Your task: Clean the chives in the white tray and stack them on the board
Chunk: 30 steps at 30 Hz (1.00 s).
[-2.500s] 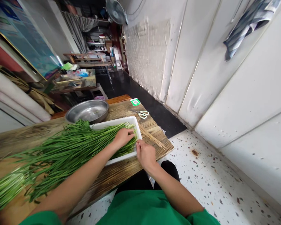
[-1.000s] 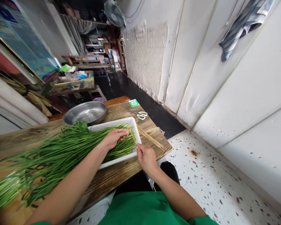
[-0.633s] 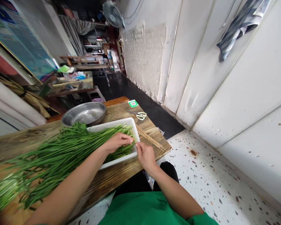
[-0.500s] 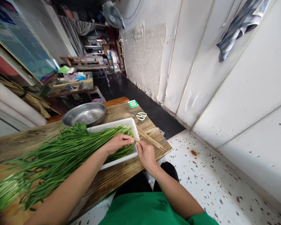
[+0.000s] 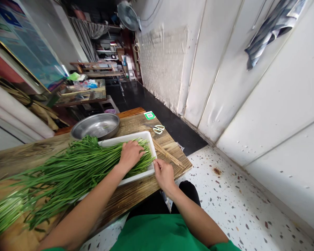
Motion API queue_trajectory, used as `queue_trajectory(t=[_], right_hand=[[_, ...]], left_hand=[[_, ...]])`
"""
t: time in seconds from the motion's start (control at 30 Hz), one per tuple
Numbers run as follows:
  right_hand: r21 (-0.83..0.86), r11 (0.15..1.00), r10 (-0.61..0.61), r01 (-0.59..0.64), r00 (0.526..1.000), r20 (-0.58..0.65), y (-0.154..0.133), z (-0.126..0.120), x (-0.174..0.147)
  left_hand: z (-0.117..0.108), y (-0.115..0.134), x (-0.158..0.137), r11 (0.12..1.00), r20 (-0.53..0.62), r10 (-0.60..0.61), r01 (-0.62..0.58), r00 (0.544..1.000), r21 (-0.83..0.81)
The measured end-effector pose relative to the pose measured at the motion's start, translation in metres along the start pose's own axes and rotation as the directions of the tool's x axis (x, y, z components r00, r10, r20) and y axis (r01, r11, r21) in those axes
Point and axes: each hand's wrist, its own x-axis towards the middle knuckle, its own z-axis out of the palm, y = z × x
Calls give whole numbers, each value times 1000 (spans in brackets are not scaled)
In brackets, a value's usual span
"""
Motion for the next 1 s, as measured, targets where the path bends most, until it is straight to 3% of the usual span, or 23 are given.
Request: queue_trajectory(t=[0.13, 0.27, 0.37, 0.47, 0.77, 1.0], right_hand=[[-28, 999, -20, 22, 998, 57, -3, -5, -2], [-17, 999, -40, 42, 994, 101, -5, -9, -4], [-4, 998, -54, 55, 991, 120, -4, -10, -5], [-3, 998, -60, 61, 989, 134, -3, -10, -5], [-7, 999, -44, 46, 989, 141, -2, -6, -5], [15, 999, -50, 48, 990, 131, -1, -4, -5]], left_hand=[[-1, -5, -2, 999, 8, -31, 31, 999, -10], [-8, -10, 3, 973, -40, -63, 53, 997, -226], [-9, -12, 6, 908, 88, -25, 59, 996, -414], [-7, -12, 8, 862, 171, 6, 81, 985, -500], [-16, -13, 8, 752, 257, -27, 189, 966, -632], [-14, -14, 8, 710, 269, -6, 194, 963, -677]])
